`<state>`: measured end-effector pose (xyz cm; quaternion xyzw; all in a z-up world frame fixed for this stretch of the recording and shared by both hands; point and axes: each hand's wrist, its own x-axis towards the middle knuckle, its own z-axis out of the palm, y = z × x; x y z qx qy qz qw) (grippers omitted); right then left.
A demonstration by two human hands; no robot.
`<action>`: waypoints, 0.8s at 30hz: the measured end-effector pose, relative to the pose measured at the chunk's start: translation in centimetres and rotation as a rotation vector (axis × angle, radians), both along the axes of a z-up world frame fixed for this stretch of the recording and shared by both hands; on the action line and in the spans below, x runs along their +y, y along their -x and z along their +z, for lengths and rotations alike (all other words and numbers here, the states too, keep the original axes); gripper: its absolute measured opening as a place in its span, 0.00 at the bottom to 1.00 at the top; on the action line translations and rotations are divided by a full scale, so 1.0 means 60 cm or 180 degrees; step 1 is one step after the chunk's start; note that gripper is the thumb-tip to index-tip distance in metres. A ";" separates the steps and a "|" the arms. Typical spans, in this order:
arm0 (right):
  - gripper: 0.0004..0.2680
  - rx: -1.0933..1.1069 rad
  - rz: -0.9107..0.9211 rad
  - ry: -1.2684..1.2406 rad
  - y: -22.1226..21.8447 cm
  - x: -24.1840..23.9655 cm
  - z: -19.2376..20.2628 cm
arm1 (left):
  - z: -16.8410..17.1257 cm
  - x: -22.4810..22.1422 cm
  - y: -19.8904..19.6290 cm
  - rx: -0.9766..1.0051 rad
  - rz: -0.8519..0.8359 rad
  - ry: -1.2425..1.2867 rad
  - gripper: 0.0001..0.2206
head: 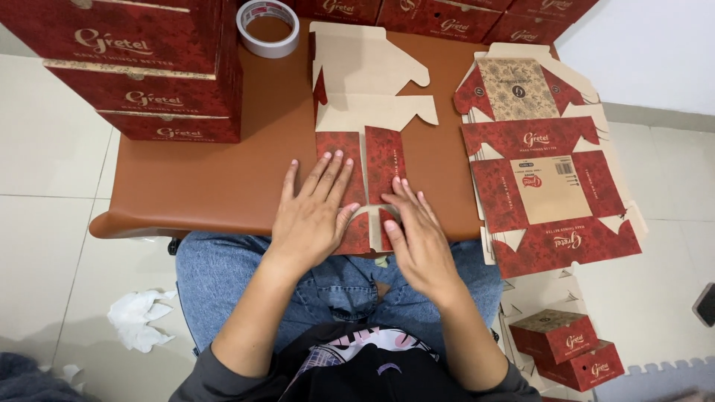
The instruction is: Folding flat cardboard templates into boxes and stacking them in a production area.
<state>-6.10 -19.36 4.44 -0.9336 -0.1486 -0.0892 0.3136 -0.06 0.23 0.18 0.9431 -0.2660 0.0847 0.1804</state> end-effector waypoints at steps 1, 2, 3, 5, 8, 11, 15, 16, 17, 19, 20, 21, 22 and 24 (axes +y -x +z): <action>0.13 0.0001 0.0008 0.0009 -0.006 -0.001 -0.003 | 0.004 0.003 -0.001 0.0001 0.0008 0.0009 0.29; 0.15 0.0057 0.0008 0.0234 -0.012 -0.003 -0.006 | 0.007 0.005 0.000 0.0015 -0.0058 -0.0001 0.28; 0.16 0.0112 0.0008 0.0460 -0.017 -0.005 -0.009 | 0.010 0.007 0.000 0.0028 -0.0125 -0.0010 0.28; 0.17 0.0204 0.0076 0.0560 -0.036 -0.004 0.001 | 0.008 0.008 -0.002 0.0017 -0.0148 -0.0003 0.26; 0.19 0.0585 0.0273 0.0711 -0.060 -0.014 0.019 | 0.004 0.008 -0.005 -0.0013 -0.0195 0.0010 0.25; 0.22 0.1072 0.0551 0.0756 -0.085 -0.032 0.034 | 0.000 0.009 -0.005 -0.0004 -0.0192 0.0043 0.24; 0.21 0.1194 0.0702 0.0389 -0.106 -0.042 0.058 | -0.005 0.007 -0.005 0.0046 -0.0169 0.0052 0.24; 0.21 0.1186 0.0682 0.0401 -0.117 -0.047 0.045 | -0.004 0.007 -0.005 0.0036 -0.0186 0.0065 0.24; 0.19 0.0990 0.0325 0.0072 -0.128 -0.052 0.031 | -0.002 0.008 -0.005 0.0021 -0.0184 0.0067 0.24; 0.18 0.0759 -0.0021 -0.0253 -0.158 -0.075 -0.009 | 0.000 0.008 -0.005 -0.0022 -0.0177 0.0070 0.24; 0.19 0.0445 -0.0774 0.0039 -0.177 -0.092 -0.035 | 0.001 0.009 -0.004 -0.0014 -0.0183 0.0085 0.24; 0.22 0.0119 -0.1524 0.0328 -0.197 -0.109 -0.061 | 0.001 0.010 -0.004 -0.0005 -0.0188 0.0101 0.24; 0.22 0.0109 -0.1523 0.0326 -0.216 -0.123 -0.081 | -0.001 0.010 -0.004 -0.0015 -0.0187 0.0101 0.24; 0.24 0.0552 -0.1821 0.0446 -0.256 -0.151 -0.118 | -0.005 0.008 -0.006 -0.0026 -0.0176 0.0086 0.24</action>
